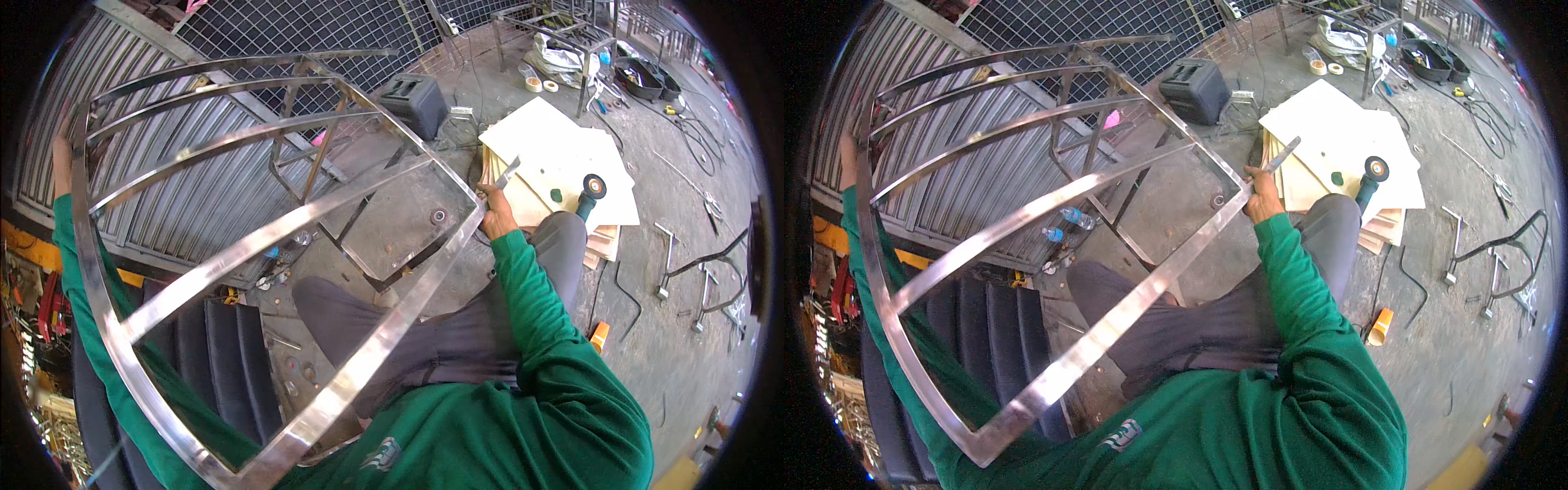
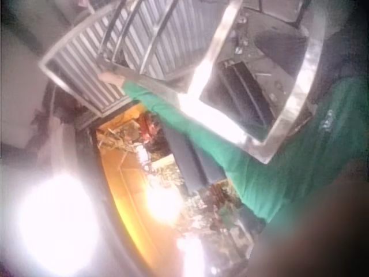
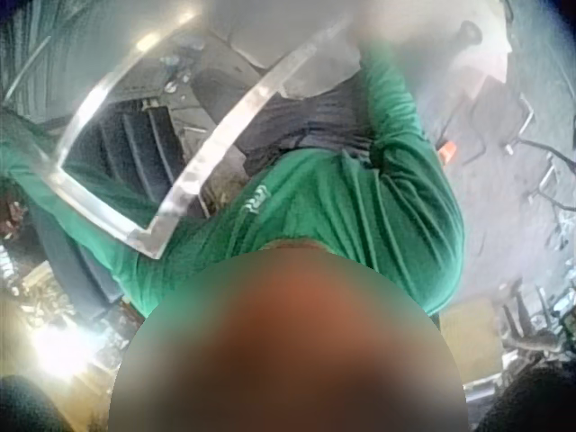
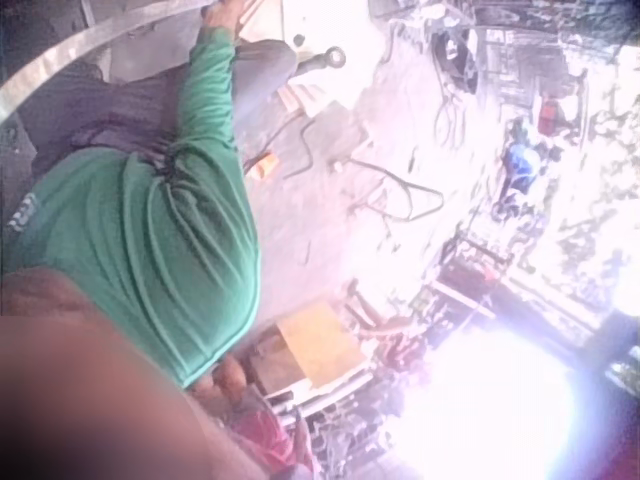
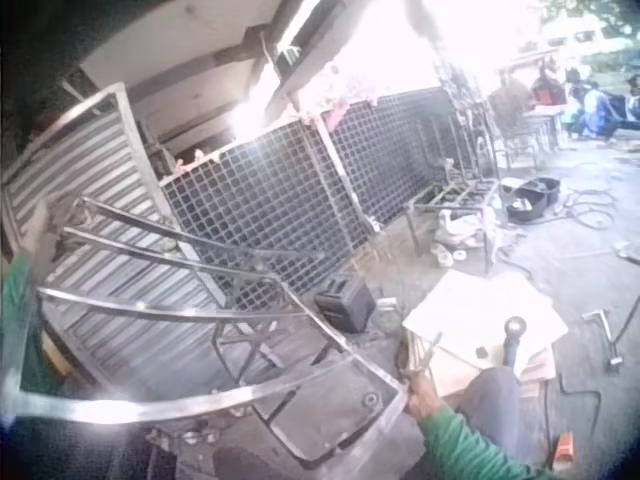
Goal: The person uses an angle grinder to smooth the edges of a rectangular metal frame. They hold the frame with one hand and operate the grinder with the other, moving along the frame's edges. The person then lifts and repositions the frame to continue grinding.
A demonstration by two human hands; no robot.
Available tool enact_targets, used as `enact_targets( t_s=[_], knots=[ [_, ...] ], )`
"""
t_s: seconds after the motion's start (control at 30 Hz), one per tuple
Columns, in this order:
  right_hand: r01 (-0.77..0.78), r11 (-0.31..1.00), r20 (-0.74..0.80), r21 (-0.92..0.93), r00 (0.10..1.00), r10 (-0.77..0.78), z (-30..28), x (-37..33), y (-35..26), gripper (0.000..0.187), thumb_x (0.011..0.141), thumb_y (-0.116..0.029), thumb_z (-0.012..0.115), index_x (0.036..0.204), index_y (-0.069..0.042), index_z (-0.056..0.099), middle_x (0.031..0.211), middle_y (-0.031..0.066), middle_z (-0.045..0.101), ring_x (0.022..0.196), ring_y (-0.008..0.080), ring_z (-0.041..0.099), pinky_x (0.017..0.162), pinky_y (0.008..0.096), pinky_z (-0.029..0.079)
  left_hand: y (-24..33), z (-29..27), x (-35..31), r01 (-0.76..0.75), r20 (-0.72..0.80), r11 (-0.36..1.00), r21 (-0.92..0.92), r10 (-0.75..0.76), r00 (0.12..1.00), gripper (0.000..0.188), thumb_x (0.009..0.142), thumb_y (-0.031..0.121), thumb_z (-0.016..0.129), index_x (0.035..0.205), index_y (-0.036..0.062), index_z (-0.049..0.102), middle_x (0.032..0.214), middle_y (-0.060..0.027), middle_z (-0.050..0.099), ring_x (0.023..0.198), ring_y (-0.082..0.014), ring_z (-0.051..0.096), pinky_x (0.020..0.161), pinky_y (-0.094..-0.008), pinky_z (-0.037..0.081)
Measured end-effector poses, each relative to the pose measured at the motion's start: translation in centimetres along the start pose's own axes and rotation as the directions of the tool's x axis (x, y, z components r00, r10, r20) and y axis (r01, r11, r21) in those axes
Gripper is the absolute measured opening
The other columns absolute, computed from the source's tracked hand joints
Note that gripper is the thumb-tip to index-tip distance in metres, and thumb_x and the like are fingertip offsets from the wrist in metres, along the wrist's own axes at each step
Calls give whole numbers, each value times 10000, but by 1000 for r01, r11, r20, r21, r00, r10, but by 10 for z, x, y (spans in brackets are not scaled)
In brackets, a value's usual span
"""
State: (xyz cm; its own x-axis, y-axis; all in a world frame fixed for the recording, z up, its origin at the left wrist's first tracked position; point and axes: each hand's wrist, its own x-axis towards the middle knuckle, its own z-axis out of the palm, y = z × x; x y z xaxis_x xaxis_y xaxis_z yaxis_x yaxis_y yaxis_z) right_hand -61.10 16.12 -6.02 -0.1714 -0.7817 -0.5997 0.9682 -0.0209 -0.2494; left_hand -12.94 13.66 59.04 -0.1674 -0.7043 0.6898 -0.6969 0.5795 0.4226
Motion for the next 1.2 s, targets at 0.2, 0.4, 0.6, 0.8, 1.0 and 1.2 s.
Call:
enact_targets(
  t_s=[0.2,0.4,0.6,0.8,1.0,1.2],
  knots=[
    [62,991,-38,120,998,-57,24,10,13,151,919,4,624,936,-66,491,713,18,444,563,166,480,560,349,506,35,41,-19,341,140,938,-68,-329,934,531,1003,279,646,1387,-73,542,1110,-171,708,950,-189,722,678,-283,626],
    [34,990,-25,136,999,-30,47,-13,51,121,935,-80,651,954,-53,535,769,49,510,659,206,556,637,391,534,35,23,-68,480,151,828,290,-535,831,644,949,406,720,1331,-85,555,1081,-132,704,698,-163,716,491,-256,588],
    [-76,973,4,218,997,77,53,-17,57,255,951,-238,659,1073,-57,526,779,98,557,761,283,613,792,500,539,-10,16,-61,457,65,806,377,-515,855,692,917,506,757,1240,-83,590,770,-30,591,491,-102,568,446,-265,476],
    [10,926,-86,377,996,25,12,70,-9,253,955,-259,668,1031,-93,494,701,71,515,618,252,535,679,469,522,-50,8,-48,368,122,809,458,-468,875,918,883,566,771,1418,-120,478,660,24,483,441,-89,481,411,-259,395],
    [107,971,-103,215,991,-86,17,110,10,152,999,-137,637,978,-100,491,679,51,482,555,208,483,561,395,513,-108,5,-10,482,41,762,432,-551,834,851,880,598,749,1326,-89,516,709,-31,556,460,-127,555,393,-263,425],
    [107,977,-82,187,992,-93,42,103,29,149,981,-89,633,963,-79,485,707,51,487,606,212,525,653,447,532,-186,2,58,452,57,607,654,-635,770,665,897,576,725,1139,-36,635,848,-52,599,565,-153,545,517,-379,541]
  ],
)
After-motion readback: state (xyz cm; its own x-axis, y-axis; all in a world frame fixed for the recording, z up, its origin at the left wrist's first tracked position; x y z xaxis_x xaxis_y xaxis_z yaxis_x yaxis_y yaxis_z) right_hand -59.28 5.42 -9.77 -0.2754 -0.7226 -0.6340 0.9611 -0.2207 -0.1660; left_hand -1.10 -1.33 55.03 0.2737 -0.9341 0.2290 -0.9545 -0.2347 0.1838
